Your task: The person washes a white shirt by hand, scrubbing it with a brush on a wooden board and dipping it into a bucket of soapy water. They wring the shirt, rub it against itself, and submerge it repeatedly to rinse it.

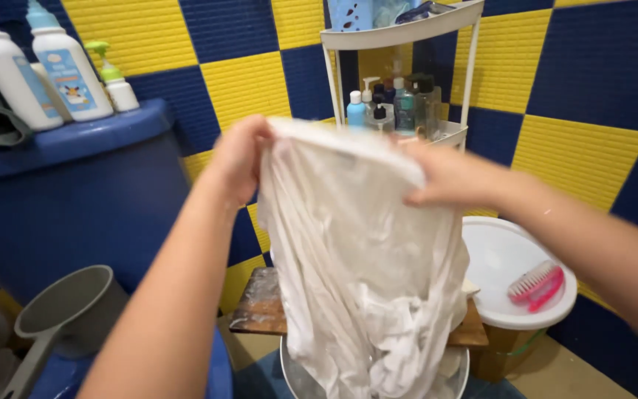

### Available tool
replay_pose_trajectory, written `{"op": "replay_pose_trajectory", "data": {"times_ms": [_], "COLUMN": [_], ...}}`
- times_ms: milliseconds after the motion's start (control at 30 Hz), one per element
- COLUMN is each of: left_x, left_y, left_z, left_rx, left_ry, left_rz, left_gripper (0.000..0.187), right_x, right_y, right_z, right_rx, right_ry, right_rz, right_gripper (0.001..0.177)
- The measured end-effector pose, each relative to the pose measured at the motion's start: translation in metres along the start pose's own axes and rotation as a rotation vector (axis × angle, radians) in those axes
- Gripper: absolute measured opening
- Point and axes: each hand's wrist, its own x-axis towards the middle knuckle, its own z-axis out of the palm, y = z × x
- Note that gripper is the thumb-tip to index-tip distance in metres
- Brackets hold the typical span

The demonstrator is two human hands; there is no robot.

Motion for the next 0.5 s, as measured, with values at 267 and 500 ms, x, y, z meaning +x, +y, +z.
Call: {"op": "replay_pose_trajectory", "data": {"times_ms": [267,500], "left_x": [-0.044,-0.055], "left_y": [-0.163,-0.19], "left_z": [0.05,0.181], "left_rx": [0.305,0.27], "left_ry": [0.079,0.442], "left_rz": [-0.309,0.42], "left_gripper": [0.043,0.035], "right_x": [-0.06,-0.033], "right_y": [0.093,0.126], "right_z": [0.109,0.206], "right_rx": [0.538,1.656], "right_ry": [-0.132,0.016], "right_rz": [0.743,0.662], "right_gripper": [0.035,0.039]}}
